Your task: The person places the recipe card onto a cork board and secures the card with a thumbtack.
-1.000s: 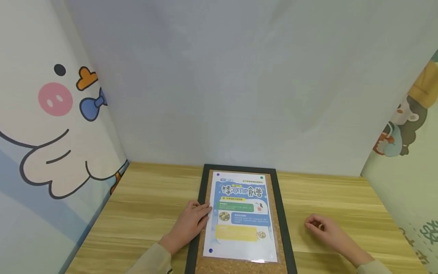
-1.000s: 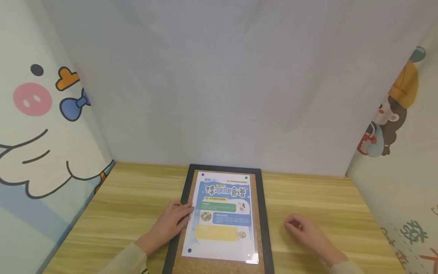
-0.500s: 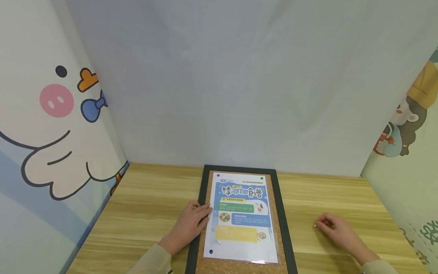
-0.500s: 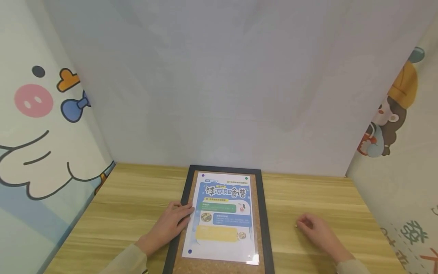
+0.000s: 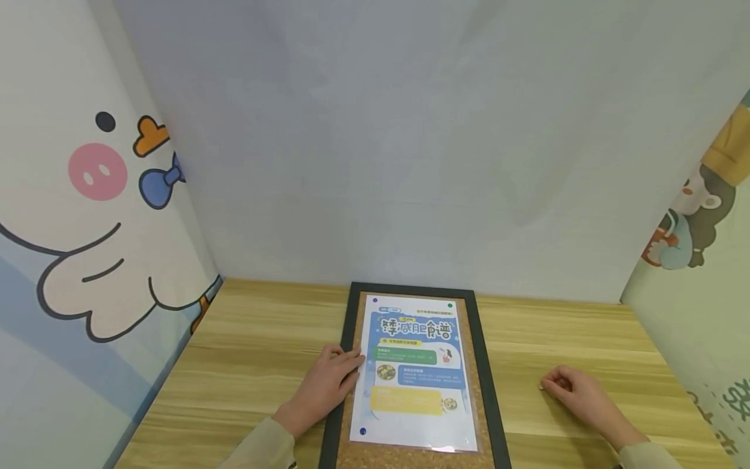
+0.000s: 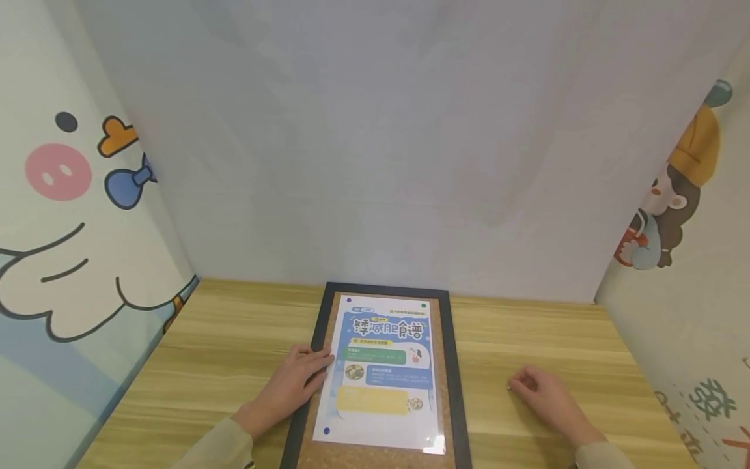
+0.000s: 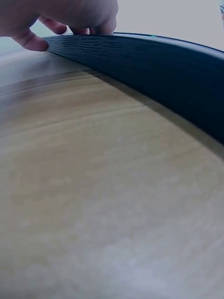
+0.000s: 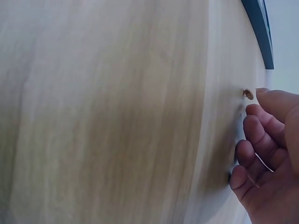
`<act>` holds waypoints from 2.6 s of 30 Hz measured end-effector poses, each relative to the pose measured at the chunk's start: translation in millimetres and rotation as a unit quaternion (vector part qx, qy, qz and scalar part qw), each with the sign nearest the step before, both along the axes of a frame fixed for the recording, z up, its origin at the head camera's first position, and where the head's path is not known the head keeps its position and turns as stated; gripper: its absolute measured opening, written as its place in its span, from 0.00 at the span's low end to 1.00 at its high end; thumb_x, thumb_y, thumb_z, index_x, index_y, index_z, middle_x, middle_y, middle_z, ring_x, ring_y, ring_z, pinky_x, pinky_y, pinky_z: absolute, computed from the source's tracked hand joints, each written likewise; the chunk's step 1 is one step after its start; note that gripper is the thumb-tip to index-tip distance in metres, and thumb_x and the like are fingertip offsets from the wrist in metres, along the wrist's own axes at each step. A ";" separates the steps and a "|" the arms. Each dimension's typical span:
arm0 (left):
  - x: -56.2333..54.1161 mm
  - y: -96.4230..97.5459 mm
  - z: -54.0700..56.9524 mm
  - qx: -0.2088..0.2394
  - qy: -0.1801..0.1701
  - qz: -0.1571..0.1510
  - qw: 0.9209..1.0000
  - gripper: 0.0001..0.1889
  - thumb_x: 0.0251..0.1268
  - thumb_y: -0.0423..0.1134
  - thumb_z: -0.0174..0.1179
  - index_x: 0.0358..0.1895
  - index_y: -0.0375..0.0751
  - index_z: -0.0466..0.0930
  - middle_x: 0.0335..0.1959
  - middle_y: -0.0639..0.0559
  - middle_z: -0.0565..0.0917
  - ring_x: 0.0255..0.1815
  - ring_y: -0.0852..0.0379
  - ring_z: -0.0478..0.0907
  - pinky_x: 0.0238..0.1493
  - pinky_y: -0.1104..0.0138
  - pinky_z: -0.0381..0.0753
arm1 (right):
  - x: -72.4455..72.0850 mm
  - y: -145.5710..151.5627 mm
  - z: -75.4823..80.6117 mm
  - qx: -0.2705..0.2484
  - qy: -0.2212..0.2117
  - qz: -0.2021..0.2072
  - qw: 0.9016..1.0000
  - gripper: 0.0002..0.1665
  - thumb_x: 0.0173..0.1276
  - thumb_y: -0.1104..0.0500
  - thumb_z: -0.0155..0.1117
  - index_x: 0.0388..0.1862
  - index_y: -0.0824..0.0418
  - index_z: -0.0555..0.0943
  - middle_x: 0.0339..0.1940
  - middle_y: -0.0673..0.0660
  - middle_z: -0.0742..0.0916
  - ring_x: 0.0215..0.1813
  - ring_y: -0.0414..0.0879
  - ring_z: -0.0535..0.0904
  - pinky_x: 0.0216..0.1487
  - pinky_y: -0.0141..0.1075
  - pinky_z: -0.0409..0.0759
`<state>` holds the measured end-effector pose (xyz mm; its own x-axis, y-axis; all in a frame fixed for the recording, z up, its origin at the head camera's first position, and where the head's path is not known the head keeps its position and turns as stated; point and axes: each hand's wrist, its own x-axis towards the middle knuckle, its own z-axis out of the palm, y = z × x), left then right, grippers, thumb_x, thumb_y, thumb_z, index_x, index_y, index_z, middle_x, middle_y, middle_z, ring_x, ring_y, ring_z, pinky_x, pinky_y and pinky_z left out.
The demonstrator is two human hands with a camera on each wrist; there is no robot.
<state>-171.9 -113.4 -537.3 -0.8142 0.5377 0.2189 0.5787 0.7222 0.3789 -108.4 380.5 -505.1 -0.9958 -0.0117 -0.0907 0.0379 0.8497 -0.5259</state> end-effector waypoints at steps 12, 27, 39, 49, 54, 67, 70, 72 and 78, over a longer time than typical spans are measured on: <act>0.4 0.1 0.5 0.002 0.001 -0.001 1.000 0.18 0.77 0.40 0.63 0.64 0.39 0.83 0.69 0.45 0.80 0.54 0.51 0.72 0.55 0.55 0.76 | -0.6 -0.7 0.1 0.004 0.000 0.006 1.000 0.07 0.74 0.58 0.68 0.37 0.61 0.84 0.29 0.48 0.84 0.30 0.35 0.72 0.33 0.33 0.73; -1.4 0.5 -1.1 -0.006 0.006 -0.003 1.000 0.18 0.77 0.40 0.63 0.65 0.39 0.83 0.70 0.45 0.80 0.55 0.51 0.72 0.55 0.55 0.76 | -2.1 2.8 -0.1 0.007 0.015 0.029 0.999 0.06 0.74 0.59 0.68 0.37 0.61 0.85 0.33 0.48 0.87 0.32 0.33 0.73 0.35 0.33 0.75; 1.2 1.7 2.8 0.017 0.012 -0.002 1.000 0.18 0.75 0.36 0.64 0.64 0.37 0.84 0.68 0.43 0.81 0.54 0.51 0.72 0.55 0.54 0.76 | 2.6 -13.8 3.5 -0.040 0.047 0.067 0.996 0.03 0.72 0.62 0.70 0.36 0.59 0.86 0.31 0.46 0.87 0.30 0.30 0.72 0.33 0.32 0.74; 1.4 0.5 1.1 0.012 0.015 -0.002 1.000 0.18 0.75 0.37 0.64 0.63 0.37 0.84 0.67 0.43 0.82 0.53 0.51 0.72 0.54 0.55 0.76 | 7.3 -29.7 7.5 -0.070 0.055 0.121 0.989 0.04 0.72 0.61 0.70 0.35 0.55 0.87 0.32 0.42 0.85 0.33 0.30 0.73 0.33 0.32 0.75; 1.8 -0.6 0.4 0.012 0.014 -0.004 1.000 0.18 0.75 0.38 0.64 0.63 0.38 0.84 0.67 0.43 0.82 0.54 0.51 0.73 0.54 0.55 0.76 | 8.3 -39.8 6.5 -0.094 0.068 0.157 0.981 0.05 0.72 0.61 0.70 0.35 0.53 0.87 0.32 0.40 0.85 0.33 0.29 0.73 0.32 0.31 0.75; 1.6 -1.2 0.1 0.002 0.019 -0.010 1.000 0.18 0.76 0.37 0.63 0.64 0.37 0.83 0.68 0.42 0.81 0.55 0.50 0.73 0.55 0.54 0.75 | 12.6 -72.2 6.0 -0.132 0.055 0.213 0.966 0.07 0.71 0.61 0.71 0.32 0.52 0.86 0.31 0.38 0.84 0.33 0.30 0.71 0.30 0.31 0.73; 1.7 -1.6 0.0 -0.002 0.025 -0.013 1.000 0.18 0.76 0.38 0.63 0.64 0.37 0.83 0.68 0.42 0.81 0.55 0.50 0.73 0.54 0.55 0.75 | 14.2 -80.5 6.3 -0.140 0.041 0.214 0.966 0.07 0.72 0.59 0.71 0.32 0.51 0.87 0.31 0.38 0.83 0.33 0.30 0.71 0.31 0.31 0.71; 1.2 -1.6 -0.3 -0.003 0.028 -0.013 1.000 0.18 0.76 0.38 0.63 0.64 0.37 0.83 0.68 0.42 0.81 0.55 0.49 0.73 0.54 0.55 0.75 | 15.2 -85.2 5.4 -0.144 0.040 0.221 0.964 0.06 0.71 0.60 0.71 0.32 0.51 0.87 0.31 0.38 0.83 0.33 0.30 0.70 0.31 0.31 0.71; 1.0 -1.7 -1.1 -0.002 0.031 -0.013 0.999 0.18 0.76 0.39 0.63 0.64 0.38 0.84 0.68 0.43 0.81 0.55 0.49 0.73 0.55 0.55 0.76 | 15.9 -97.5 2.7 -0.139 0.059 0.267 0.952 0.07 0.69 0.59 0.73 0.31 0.50 0.88 0.30 0.38 0.83 0.35 0.32 0.71 0.34 0.32 0.69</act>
<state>-170.9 -115.1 -538.4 -0.7846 0.5595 0.2670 0.6200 0.7077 0.3388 -92.5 283.0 -502.4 -0.8438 -0.5268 0.1025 -0.4344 0.5584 -0.7067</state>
